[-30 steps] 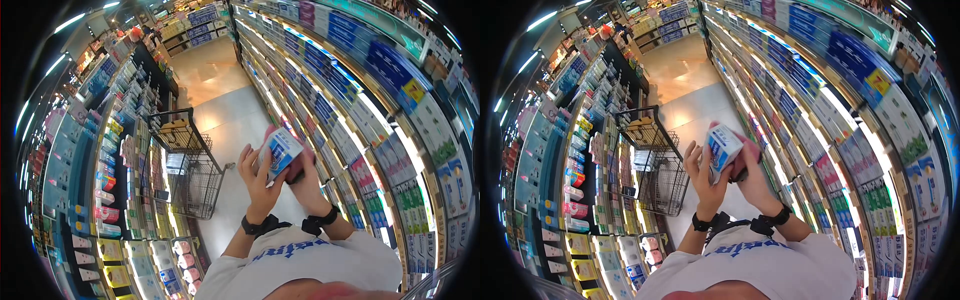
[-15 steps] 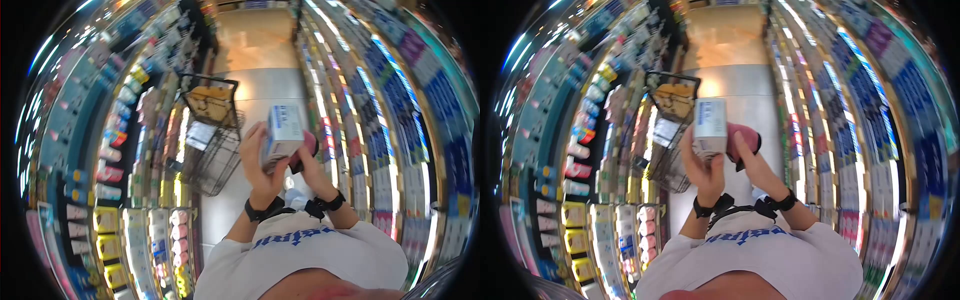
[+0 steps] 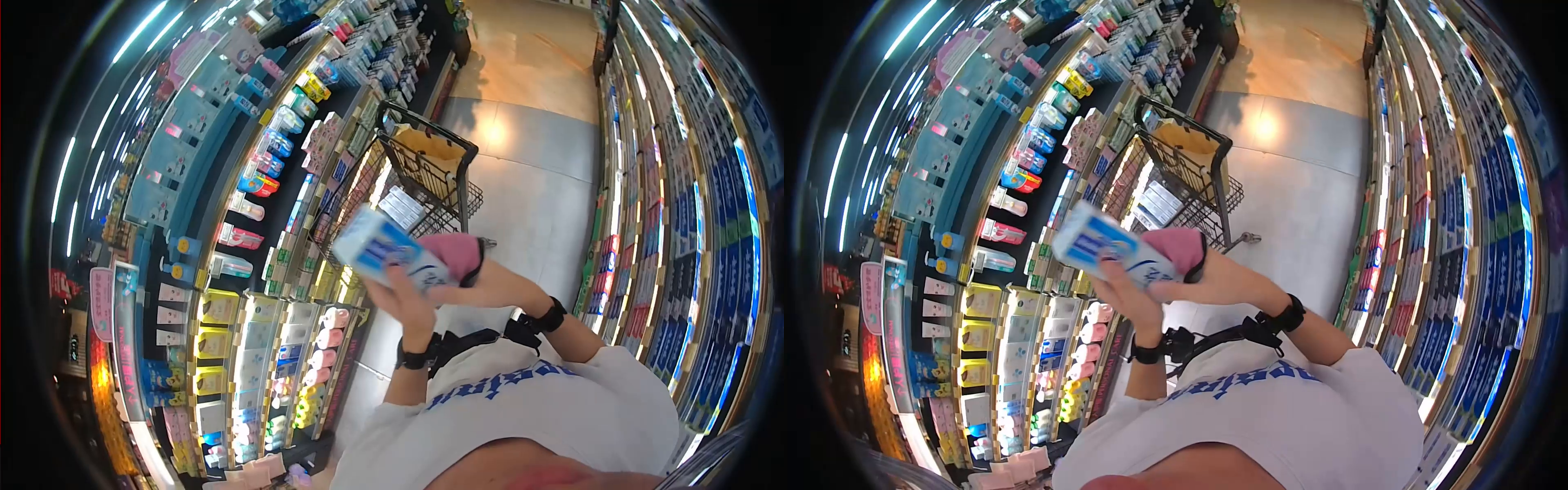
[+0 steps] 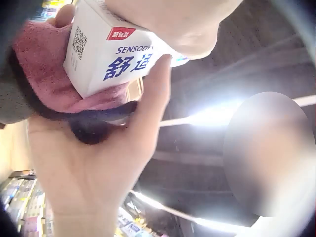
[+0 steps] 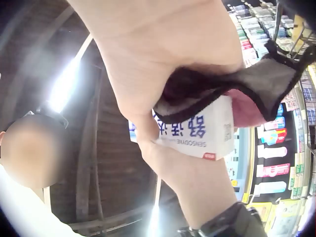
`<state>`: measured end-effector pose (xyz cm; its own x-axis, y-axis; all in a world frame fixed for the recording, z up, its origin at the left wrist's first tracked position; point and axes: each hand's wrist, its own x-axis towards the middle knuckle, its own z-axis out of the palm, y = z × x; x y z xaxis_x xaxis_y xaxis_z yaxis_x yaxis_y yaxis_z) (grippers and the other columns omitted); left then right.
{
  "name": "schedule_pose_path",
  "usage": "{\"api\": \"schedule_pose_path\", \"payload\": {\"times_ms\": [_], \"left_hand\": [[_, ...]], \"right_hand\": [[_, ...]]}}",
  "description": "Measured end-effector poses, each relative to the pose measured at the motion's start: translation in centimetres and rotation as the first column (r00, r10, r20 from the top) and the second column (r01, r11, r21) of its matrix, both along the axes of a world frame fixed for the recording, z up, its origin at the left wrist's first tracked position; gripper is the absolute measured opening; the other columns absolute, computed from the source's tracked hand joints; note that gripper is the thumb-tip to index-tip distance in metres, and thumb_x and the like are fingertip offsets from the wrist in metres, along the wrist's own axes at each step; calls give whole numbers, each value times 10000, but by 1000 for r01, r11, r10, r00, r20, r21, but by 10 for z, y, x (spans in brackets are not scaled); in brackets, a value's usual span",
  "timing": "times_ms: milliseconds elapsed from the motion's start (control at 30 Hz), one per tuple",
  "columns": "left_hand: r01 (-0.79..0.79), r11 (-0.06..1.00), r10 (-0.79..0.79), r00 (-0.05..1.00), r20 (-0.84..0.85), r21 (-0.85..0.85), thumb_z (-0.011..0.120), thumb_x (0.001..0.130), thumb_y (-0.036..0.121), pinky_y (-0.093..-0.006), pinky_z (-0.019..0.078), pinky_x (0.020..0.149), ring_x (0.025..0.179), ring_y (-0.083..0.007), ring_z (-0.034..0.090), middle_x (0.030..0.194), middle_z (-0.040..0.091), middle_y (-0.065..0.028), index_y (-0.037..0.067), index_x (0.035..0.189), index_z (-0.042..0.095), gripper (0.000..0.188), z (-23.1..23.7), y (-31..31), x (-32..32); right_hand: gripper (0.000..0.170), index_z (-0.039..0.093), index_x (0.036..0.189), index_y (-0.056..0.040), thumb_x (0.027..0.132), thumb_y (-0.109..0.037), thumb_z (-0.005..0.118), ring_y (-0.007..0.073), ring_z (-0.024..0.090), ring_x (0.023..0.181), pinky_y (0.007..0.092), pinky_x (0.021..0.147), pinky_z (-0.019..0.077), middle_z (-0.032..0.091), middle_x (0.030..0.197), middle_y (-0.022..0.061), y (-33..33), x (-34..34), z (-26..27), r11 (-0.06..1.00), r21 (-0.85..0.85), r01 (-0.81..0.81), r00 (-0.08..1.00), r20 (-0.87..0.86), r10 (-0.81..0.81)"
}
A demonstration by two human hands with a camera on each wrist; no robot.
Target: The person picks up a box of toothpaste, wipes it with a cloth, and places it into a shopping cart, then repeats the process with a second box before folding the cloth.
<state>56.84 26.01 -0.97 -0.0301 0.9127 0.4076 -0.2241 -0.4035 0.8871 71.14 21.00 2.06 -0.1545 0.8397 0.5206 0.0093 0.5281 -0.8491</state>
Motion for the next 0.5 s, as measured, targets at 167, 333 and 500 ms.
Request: {"api": "schedule_pose_path", "payload": {"times_ms": [167, 333, 500], "left_hand": [[-142, 970, 173, 973, 153, -195, 405, 1073, 370, -335, 498, 920, 1094, -212, 589, 1267, 547, -161, -55, 1360, 423, 513, 13, 54, -37], [-437, 898, 439, 879, 186, -50, 409, 1061, 390, -347, 526, 888, 1086, -242, 613, 1296, 538, -194, -62, 1366, 389, 546, -29, 86, -96], [-595, 794, 600, 735, 315, -123, 359, 1054, 482, -373, 554, 885, 1105, -257, 616, 1299, 543, -197, -19, 1402, 387, 611, -22, 113, -146]], "right_hand": [[591, 473, 1382, -10, 920, -296, 706, 180, 571, 1072, 311, 937, 473, 565, 1195, 94, 62, -39, -8, 892, -392, -223, 968, -200, 154], [549, 487, 1366, -17, 974, -378, 621, 173, 541, 1149, 311, 993, 438, 553, 1238, 101, 143, -110, -23, 870, -374, -321, 947, -111, 302], [623, 528, 1311, -13, 874, -398, 751, 131, 637, 935, 266, 799, 530, 637, 1122, 97, 191, -164, -30, 730, -387, -564, 811, -90, 578]]}}
